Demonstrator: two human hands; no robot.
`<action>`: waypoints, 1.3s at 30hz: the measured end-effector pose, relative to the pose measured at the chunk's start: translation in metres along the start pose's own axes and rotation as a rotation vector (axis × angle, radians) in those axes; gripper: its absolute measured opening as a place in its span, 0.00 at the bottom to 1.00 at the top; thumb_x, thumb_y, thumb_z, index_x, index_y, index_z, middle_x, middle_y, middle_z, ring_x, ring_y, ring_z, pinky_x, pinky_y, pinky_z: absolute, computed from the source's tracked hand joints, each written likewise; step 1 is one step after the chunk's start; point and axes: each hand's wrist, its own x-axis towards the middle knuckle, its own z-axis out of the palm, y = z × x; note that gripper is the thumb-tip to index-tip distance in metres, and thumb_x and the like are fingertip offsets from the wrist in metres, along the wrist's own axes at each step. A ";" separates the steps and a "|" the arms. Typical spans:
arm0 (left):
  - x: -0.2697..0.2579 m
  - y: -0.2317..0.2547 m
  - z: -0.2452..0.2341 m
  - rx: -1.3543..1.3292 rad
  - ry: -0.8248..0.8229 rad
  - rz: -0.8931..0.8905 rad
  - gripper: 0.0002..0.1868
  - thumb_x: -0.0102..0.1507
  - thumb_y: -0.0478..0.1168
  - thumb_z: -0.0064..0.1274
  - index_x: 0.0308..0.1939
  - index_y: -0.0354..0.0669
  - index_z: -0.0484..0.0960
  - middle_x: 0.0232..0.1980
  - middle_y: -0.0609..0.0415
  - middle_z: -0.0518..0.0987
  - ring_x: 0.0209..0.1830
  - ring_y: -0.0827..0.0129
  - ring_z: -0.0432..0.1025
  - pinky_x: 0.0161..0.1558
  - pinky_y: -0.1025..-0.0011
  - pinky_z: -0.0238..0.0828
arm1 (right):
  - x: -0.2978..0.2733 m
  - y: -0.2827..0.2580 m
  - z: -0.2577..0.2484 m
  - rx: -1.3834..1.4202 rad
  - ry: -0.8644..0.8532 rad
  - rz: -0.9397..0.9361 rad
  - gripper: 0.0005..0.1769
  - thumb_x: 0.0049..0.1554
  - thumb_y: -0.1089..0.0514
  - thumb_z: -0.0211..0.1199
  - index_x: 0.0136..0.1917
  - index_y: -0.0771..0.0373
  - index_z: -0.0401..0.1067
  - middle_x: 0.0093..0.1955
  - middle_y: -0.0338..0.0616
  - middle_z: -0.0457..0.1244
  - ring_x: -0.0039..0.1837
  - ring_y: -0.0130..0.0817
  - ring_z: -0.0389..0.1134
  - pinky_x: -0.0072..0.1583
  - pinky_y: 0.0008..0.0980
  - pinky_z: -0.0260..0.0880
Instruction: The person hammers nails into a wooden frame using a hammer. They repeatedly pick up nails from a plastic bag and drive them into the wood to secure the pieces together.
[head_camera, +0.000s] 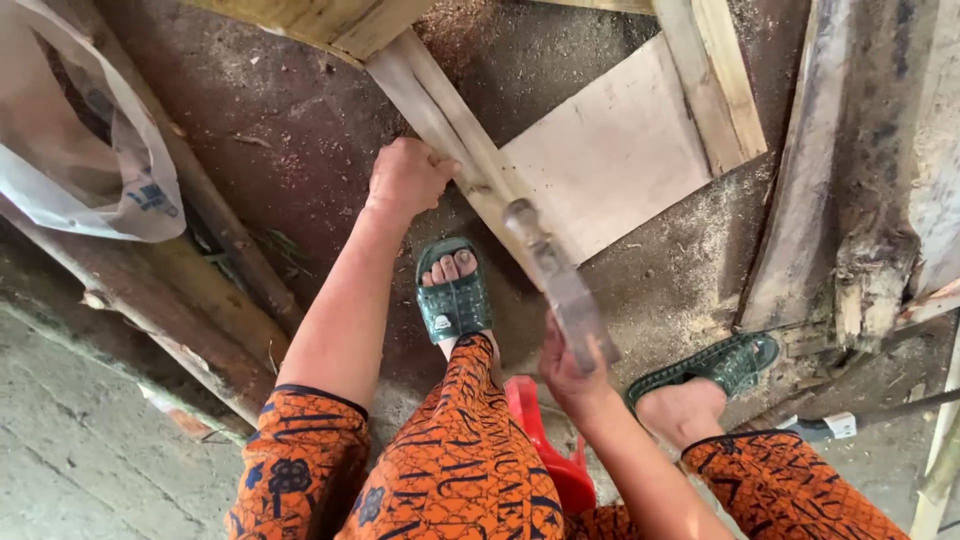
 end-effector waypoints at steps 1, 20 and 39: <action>-0.004 0.003 -0.002 -0.005 -0.007 -0.020 0.14 0.55 0.48 0.51 0.21 0.44 0.78 0.10 0.58 0.72 0.12 0.72 0.72 0.27 0.76 0.73 | 0.005 -0.003 0.011 -0.045 -0.072 0.015 0.04 0.55 0.57 0.55 0.44 0.57 0.67 0.34 0.46 0.63 0.33 0.47 0.66 0.35 0.39 0.65; -0.018 0.006 -0.011 0.012 -0.011 0.030 0.14 0.58 0.47 0.52 0.30 0.38 0.80 0.16 0.54 0.74 0.15 0.66 0.74 0.30 0.65 0.74 | -0.003 0.009 0.030 -0.148 -0.474 0.569 0.18 0.53 0.43 0.56 0.58 0.36 0.66 0.30 0.47 0.66 0.38 0.49 0.70 0.41 0.47 0.68; -0.011 -0.020 0.015 0.133 0.193 0.095 0.14 0.55 0.54 0.52 0.31 0.49 0.81 0.27 0.50 0.79 0.33 0.51 0.75 0.37 0.54 0.73 | -0.002 0.012 -0.033 0.131 -0.166 0.155 0.19 0.58 0.58 0.48 0.62 0.63 0.64 0.54 0.60 0.64 0.51 0.54 0.67 0.48 0.43 0.72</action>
